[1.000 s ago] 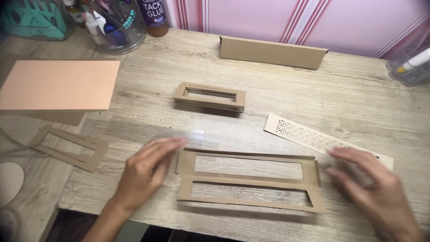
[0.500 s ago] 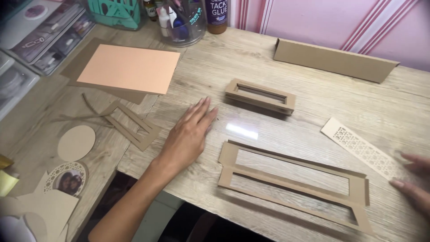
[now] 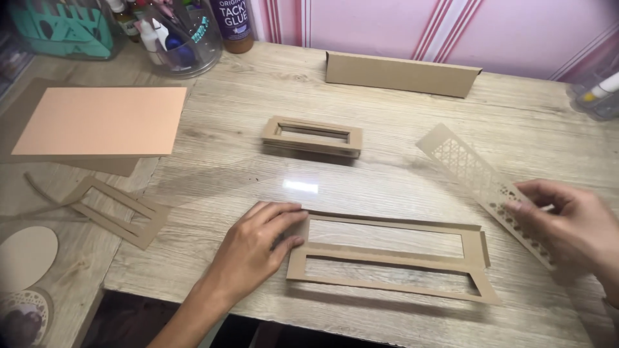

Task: Assembling cardboard frames and gluing decorative paper strips onto them

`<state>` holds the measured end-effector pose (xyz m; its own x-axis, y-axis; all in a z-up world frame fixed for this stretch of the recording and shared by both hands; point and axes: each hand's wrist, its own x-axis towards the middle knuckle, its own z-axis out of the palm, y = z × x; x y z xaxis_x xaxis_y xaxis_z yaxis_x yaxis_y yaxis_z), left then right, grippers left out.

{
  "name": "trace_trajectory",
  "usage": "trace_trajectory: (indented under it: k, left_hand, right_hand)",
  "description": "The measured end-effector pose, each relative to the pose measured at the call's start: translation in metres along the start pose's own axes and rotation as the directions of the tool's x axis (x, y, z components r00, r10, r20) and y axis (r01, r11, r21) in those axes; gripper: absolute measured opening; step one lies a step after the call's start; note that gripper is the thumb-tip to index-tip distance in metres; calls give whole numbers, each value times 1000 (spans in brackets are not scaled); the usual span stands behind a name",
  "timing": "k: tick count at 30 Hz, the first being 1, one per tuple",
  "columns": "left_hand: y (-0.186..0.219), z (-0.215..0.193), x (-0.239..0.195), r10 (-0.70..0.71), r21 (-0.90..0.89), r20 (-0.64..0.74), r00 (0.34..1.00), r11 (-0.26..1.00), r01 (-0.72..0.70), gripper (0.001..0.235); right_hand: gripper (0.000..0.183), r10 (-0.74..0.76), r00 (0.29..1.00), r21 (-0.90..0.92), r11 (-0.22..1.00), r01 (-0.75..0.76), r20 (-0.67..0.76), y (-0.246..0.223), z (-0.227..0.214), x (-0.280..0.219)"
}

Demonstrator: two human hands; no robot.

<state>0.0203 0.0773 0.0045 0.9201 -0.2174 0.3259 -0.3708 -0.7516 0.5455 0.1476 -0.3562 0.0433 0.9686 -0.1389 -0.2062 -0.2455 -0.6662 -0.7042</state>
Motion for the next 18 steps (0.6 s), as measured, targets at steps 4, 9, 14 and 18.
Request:
trace_trajectory:
  k: [4, 9, 14, 18]
  left_hand:
    - [18, -8, 7, -49, -178, -147, 988, 984, 23, 51]
    - [58, -33, 40, -320, -593, 78, 944, 746, 302, 62]
    - [32, -30, 32, -389, -660, 108, 915, 660, 359, 25]
    - [16, -26, 17, -540, -628, 148, 829, 596, 500, 23]
  right_hand:
    - [25, -160, 987, -43, 986, 159, -10, -31, 0, -30]
    - [32, -588, 766, -164, 755, 635, 258, -77, 20, -60]
    - [53, -341, 833, -306, 814, 493, 436, -57, 16, -35]
    - [42, -353, 901, 80, 935, 344, 252, 26, 18, -7]
